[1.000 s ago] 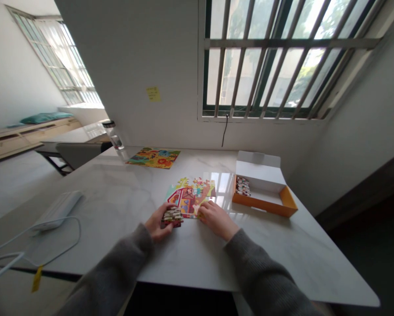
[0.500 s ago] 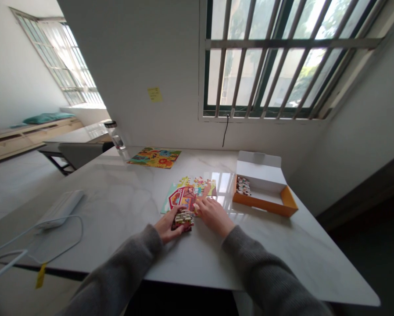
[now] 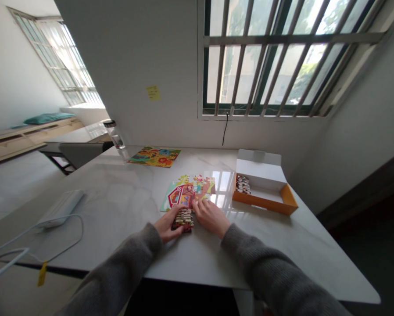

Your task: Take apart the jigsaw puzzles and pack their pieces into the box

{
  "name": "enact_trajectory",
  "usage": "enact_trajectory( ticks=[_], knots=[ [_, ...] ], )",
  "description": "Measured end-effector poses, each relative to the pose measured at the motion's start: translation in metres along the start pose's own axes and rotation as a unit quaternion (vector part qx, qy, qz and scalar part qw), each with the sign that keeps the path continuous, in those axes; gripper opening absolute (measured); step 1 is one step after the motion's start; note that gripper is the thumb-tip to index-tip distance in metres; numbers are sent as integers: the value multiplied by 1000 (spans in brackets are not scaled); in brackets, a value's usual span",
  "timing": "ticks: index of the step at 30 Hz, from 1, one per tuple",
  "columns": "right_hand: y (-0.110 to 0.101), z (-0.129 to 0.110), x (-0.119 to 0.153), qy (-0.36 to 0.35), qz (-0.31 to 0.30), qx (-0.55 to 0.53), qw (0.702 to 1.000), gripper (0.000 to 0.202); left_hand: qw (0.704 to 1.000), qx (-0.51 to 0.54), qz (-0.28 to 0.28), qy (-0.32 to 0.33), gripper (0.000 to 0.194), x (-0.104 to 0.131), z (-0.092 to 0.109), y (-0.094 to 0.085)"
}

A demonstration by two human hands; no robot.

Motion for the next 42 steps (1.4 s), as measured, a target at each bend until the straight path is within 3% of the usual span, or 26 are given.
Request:
enact_trajectory(
  ticks=[4,7,10,13,18,20,22,24,27,32,35,38,42],
  knots=[
    [5,18,4,11,47,-94,994,35,1000,-1,-3,-14,63,-1,-2,-1],
    [13,35,4,79,80,-196,974,34,1000,1,-8,-22,64,-1,-3,1],
    [23,52,3,182,108,-327,921,30,1000,2,-3,-28,66,-1,-4,1],
    [24,58,4,222,121,-429,867,30,999,5,-1,-34,67,-1,-4,2],
    [-3,46,12,251,171,-508,806,38,1000,18,1,-26,66,-1,-4,1],
    [-22,29,16,211,218,-492,816,32,1000,19,1,-22,65,-1,-5,1],
    [-34,5,17,130,217,-438,863,25,1000,13,0,-20,66,-1,-7,0],
    [-37,-17,19,52,183,-369,910,23,1000,8,-7,-13,70,0,-10,1],
    [-31,-27,21,9,134,-279,951,22,1000,2,-27,-3,78,0,-17,2],
    [-26,-34,22,-77,104,-191,973,21,999,2,-42,17,88,0,-24,3],
    [-29,-43,24,-122,103,-176,971,20,999,14,-32,23,80,1,-21,1],
    [-31,-37,25,-75,135,-223,963,23,999,19,-25,21,70,2,-16,0],
    [-15,9,22,144,198,-277,929,27,1000,20,-11,-1,72,1,-13,-2]
  ],
)
Point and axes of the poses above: each hand's wrist, its own x-axis away from the middle knuckle, its own y-axis out of the palm, z = x × y, the point moved 6 cm from there along -x, towards the middle knuckle, and after that the axes turned 6 degrees about z, right-handed, at the moved point
